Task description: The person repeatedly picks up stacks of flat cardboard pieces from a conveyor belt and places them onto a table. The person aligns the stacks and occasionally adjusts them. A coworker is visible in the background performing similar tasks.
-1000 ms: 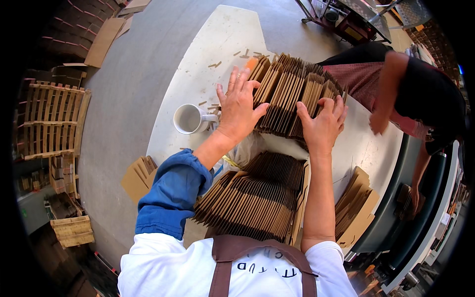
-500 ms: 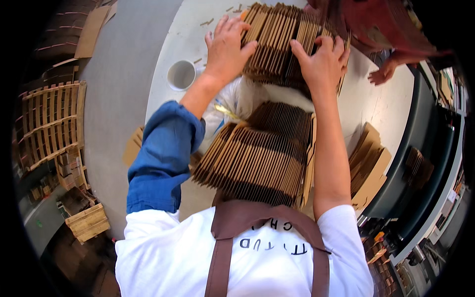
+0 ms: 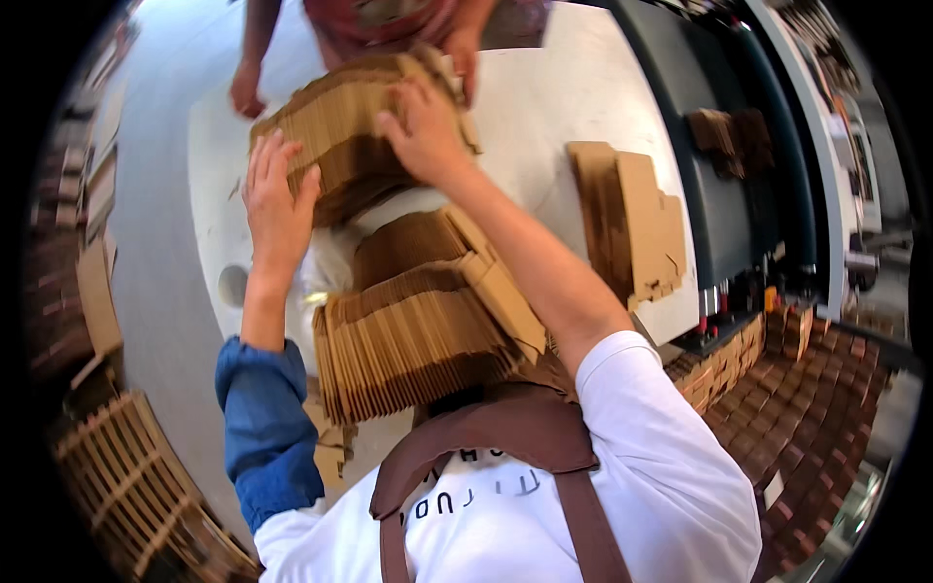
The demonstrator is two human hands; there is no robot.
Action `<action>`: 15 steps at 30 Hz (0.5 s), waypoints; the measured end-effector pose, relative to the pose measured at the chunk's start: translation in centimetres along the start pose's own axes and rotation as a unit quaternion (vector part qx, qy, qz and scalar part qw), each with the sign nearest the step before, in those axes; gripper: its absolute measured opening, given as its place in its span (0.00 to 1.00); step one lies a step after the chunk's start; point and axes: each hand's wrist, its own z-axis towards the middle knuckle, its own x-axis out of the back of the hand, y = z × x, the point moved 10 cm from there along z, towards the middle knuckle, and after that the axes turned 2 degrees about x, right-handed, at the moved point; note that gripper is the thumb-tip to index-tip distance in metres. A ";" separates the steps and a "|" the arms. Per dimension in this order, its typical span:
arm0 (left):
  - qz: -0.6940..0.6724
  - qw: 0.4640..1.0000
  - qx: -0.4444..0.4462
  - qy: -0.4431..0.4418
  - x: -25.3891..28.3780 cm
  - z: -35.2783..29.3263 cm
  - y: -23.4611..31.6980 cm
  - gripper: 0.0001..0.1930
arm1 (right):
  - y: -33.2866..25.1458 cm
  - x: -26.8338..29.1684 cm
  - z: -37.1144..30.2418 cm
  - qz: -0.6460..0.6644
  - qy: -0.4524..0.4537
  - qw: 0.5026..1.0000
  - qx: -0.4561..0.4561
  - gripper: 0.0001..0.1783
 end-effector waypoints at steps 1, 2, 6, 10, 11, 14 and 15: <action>-0.033 0.999 -0.016 -0.034 -0.5 0.1 2.6 0.16 | -0.6 1.5 -1.2 0.005 0.023 1.000 -0.002 0.20; -0.063 0.995 -0.033 -0.068 -0.8 0.2 5.4 0.15 | -0.5 2.9 -2.5 -0.002 0.017 1.000 -0.015 0.19; -0.196 0.951 -0.065 -0.230 -2.4 -0.9 15.1 0.16 | 1.2 13.4 -8.3 -0.030 0.000 0.996 -0.080 0.19; -0.247 0.880 -0.210 -0.346 -5.0 -5.2 27.4 0.18 | 11.2 31.4 -17.2 -0.207 0.119 0.956 -0.172 0.16; -0.280 0.856 -0.228 -0.370 -5.9 -6.4 30.5 0.18 | 15.7 36.4 -20.9 -0.213 0.171 0.928 -0.254 0.15; -0.316 0.780 -0.239 -0.484 -10.2 -9.6 39.5 0.19 | 26.5 45.8 -30.9 -0.278 0.119 0.850 -0.432 0.27; -0.339 0.759 -0.239 -0.502 -12.9 -11.1 42.4 0.20 | 32.4 48.8 -36.9 -0.254 0.103 0.817 -0.508 0.28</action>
